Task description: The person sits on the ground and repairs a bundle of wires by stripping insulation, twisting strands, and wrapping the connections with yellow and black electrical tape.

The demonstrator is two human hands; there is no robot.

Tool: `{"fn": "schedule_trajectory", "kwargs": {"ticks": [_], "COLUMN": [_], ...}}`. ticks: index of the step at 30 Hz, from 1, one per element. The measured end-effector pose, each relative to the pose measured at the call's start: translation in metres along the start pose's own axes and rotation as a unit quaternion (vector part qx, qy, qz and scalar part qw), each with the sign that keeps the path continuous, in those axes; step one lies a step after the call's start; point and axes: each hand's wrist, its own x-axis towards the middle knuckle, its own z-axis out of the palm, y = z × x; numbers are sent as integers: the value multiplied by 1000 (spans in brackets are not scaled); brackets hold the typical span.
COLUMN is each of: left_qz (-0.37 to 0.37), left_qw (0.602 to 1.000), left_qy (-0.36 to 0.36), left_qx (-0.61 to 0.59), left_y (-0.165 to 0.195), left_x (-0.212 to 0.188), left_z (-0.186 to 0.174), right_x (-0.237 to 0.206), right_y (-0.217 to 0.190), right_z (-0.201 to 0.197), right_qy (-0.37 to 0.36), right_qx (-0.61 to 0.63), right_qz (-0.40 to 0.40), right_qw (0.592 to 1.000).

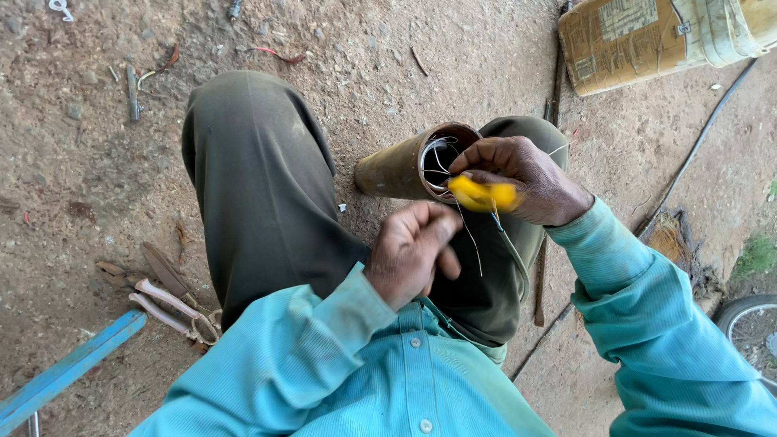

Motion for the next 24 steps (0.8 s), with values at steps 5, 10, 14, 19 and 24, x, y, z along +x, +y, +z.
{"fn": "schedule_trajectory", "kwargs": {"ticks": [5, 10, 14, 19, 24], "left_qz": [203, 267, 253, 134, 258], "left_qw": [906, 934, 949, 987, 954], "left_qy": [79, 117, 125, 80, 101], "left_qx": [362, 205, 142, -44, 111], "left_y": [5, -3, -8, -8, -7], "left_x": [-4, 6, 8, 7, 0], "left_z": [-25, -17, -12, -12, -8], "right_x": [0, 0, 0, -1, -1], "right_y": [1, -2, -4, -6, -9], "right_z": [1, 2, 4, 6, 7], "right_qy": [16, -1, 2, 8, 3], "right_qx": [7, 51, 4, -1, -10], "right_qz": [15, 18, 16, 21, 23], "right_qw": [1000, 999, 1000, 1000, 1000]}}
